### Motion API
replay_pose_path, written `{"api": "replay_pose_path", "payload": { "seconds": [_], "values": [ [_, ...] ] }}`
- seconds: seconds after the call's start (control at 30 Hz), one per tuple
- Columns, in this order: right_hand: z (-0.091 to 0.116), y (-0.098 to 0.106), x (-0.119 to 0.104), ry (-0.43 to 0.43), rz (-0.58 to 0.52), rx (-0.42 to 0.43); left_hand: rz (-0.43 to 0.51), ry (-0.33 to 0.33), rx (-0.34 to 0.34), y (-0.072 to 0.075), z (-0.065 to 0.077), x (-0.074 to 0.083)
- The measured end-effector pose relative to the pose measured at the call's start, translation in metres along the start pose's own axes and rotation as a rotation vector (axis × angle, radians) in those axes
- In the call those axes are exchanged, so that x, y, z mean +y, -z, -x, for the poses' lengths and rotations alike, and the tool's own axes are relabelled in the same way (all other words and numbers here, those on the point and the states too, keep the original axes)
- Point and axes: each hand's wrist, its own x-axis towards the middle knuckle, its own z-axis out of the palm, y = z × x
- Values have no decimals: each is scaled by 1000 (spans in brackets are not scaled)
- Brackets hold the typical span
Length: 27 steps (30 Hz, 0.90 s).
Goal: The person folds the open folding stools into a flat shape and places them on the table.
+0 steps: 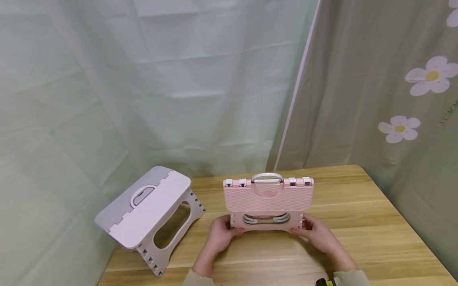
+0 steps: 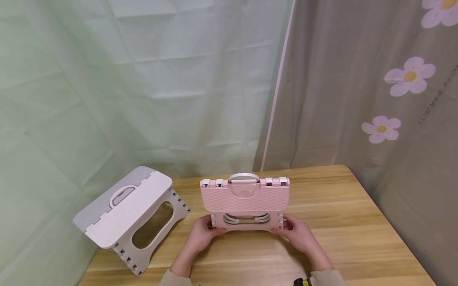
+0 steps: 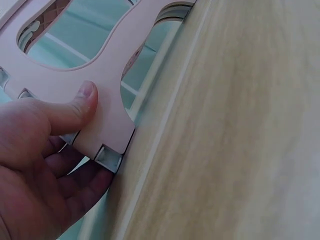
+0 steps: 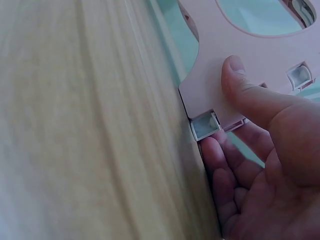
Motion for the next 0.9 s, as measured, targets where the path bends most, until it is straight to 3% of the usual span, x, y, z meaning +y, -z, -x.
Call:
{"api": "replay_pose_path", "payload": {
  "seconds": [0.27,0.4,0.67,0.9],
  "values": [
    [-3,0,-1,58,76,4,-197,-40,107,5,1,6],
    [-3,1,-1,69,74,4,-213,-26,131,7,2,7],
    [0,0,0,42,63,5,-259,-62,59,7,5,7],
    [0,2,0,58,74,4,-220,-50,43,6,3,3]
  ]
}}
